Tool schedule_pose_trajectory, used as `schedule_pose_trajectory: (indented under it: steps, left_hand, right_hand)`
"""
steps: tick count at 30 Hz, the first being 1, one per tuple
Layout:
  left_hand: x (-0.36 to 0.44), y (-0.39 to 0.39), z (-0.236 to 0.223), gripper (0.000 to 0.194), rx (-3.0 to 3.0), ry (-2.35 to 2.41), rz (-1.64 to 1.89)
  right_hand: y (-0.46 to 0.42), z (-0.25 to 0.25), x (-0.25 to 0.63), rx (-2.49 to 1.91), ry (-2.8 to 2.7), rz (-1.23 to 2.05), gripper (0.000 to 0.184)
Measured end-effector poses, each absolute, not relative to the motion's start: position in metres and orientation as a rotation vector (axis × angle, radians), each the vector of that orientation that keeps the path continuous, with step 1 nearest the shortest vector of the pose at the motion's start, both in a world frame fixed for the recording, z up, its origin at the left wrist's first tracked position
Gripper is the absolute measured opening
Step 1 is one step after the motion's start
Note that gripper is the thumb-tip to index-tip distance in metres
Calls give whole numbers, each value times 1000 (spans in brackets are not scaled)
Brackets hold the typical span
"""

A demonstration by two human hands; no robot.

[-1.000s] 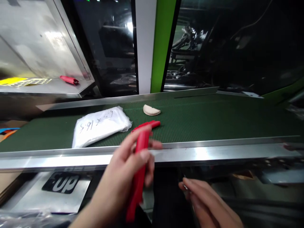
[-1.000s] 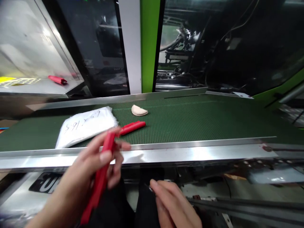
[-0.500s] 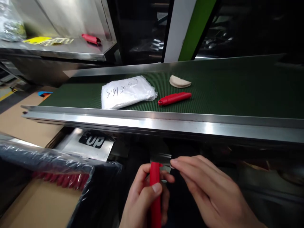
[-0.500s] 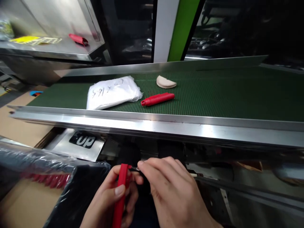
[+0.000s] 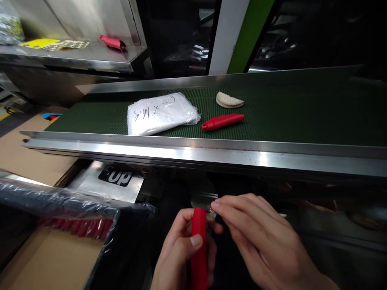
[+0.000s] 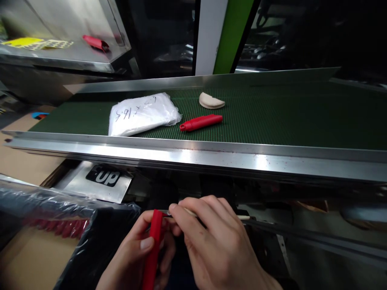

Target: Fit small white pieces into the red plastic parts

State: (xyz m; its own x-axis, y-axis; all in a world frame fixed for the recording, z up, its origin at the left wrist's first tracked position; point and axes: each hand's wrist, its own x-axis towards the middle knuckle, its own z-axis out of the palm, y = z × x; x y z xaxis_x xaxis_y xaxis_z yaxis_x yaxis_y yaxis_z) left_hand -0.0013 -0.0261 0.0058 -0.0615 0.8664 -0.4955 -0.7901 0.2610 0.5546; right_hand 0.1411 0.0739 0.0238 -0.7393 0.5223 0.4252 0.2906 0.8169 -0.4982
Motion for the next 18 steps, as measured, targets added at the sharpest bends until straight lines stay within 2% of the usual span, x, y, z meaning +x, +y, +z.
schedule_pose_trajectory:
  steps: [18]
  left_hand:
    - [1,-25,4,17,117,971,1316]
  right_hand:
    - [75,19,143,-580,-2417,549,36]
